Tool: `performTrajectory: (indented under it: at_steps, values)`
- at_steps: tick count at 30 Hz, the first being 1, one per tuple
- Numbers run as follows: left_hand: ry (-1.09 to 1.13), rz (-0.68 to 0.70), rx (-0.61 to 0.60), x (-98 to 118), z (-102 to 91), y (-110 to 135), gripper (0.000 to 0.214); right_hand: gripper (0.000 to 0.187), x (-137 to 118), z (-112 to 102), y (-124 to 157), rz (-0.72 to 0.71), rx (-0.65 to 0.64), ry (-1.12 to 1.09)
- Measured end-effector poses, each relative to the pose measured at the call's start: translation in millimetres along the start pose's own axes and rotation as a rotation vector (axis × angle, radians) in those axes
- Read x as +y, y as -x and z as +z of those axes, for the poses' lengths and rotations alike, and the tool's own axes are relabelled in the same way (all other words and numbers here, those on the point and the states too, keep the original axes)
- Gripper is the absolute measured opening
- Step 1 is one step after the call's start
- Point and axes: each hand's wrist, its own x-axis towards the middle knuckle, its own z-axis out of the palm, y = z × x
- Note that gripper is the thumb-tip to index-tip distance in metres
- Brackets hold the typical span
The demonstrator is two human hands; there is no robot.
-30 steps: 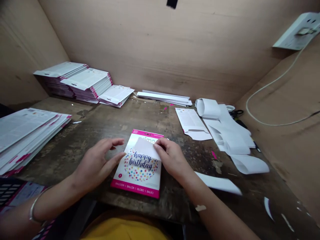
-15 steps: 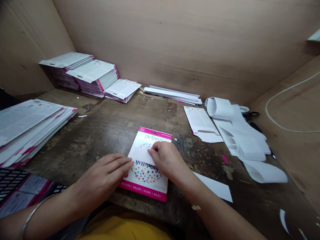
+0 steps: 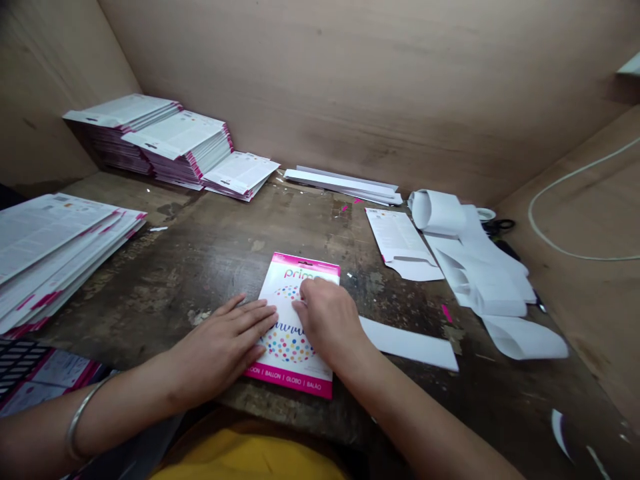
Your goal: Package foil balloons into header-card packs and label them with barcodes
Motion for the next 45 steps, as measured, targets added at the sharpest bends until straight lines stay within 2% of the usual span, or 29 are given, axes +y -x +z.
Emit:
performTrajectory:
  at_steps: [2,4,7,9,10,12,14,15,17,19,23,28,30,32,33,35,37,41,43,45]
  values:
    - [0.02,-0.007,-0.016,0,0.1,0,0.039,0.025,2,6,15,-0.154,0.157,0.12]
    - [0.047,-0.012,-0.028,0,-1.8,-1,0.039,0.028,6,14,31,-0.293,0.239,0.191]
    - [0.133,-0.02,-0.047,-3,-8.8,-6,0.038,0.027,13,29,50,-0.336,0.241,0.178]
    - [0.256,-0.095,-0.043,-7,-15.5,-11,0.035,0.028,15,35,54,-0.325,0.263,0.161]
    - [0.349,-0.196,-0.022,-10,-19.1,-15,0.033,0.028,16,37,55,-0.321,0.276,0.149]
    - [0.619,-0.503,0.052,-14,-26.7,-23,0.034,0.027,17,39,54,-0.31,0.299,0.124]
    - [0.973,-0.803,0.107,-16,-34.1,-32,0.042,0.027,17,40,53,-0.298,0.315,0.099]
    - [1.149,-0.904,0.108,-17,-37.5,-37,0.049,0.027,17,40,53,-0.292,0.321,0.089]
    - [1.375,-1.013,0.09,-16,-42.9,-45,0.057,0.027,17,39,54,-0.285,0.332,0.074]
    - [1.424,-1.057,0.057,-15,-45.0,-54,0.052,0.027,16,39,54,-0.277,0.338,0.062]
    - [1.399,-1.029,-0.081,-2,-36.1,-68,0.037,0.028,12,37,57,-0.246,0.318,0.031]
    - [1.721,-0.946,0.01,19,-16.8,-69,0.045,0.027,15,31,61,-0.188,0.317,-0.071]
    - [1.812,-0.899,0.013,21,-13.9,-64,0.047,0.033,22,24,61,-0.081,0.356,-0.156]
    - [1.83,-0.871,0.031,21,-13.8,-58,0.05,0.048,32,15,60,0.085,0.374,-0.291]
    - [1.823,-0.859,0.049,21,-14.3,-56,0.052,0.052,36,10,59,0.151,0.338,-0.368]
    - [1.816,-0.828,0.069,23,-14.9,-51,0.054,0.043,39,2,57,0.215,0.212,-0.473]
    - [1.818,-0.794,0.061,26,-14.2,-48,0.053,0.037,38,-3,57,0.214,0.122,-0.46]
    - [1.836,-0.734,0.032,31,-11.4,-45,0.049,0.037,36,-9,65,0.181,0.142,-0.413]
    - [1.852,-0.73,0.032,31,-11.5,-43,0.049,0.036,43,-14,67,0.136,0.124,-0.436]
    - [1.864,-0.758,0.044,32,-12.8,-41,0.052,0.032,55,-22,68,0.104,0.146,-0.363]
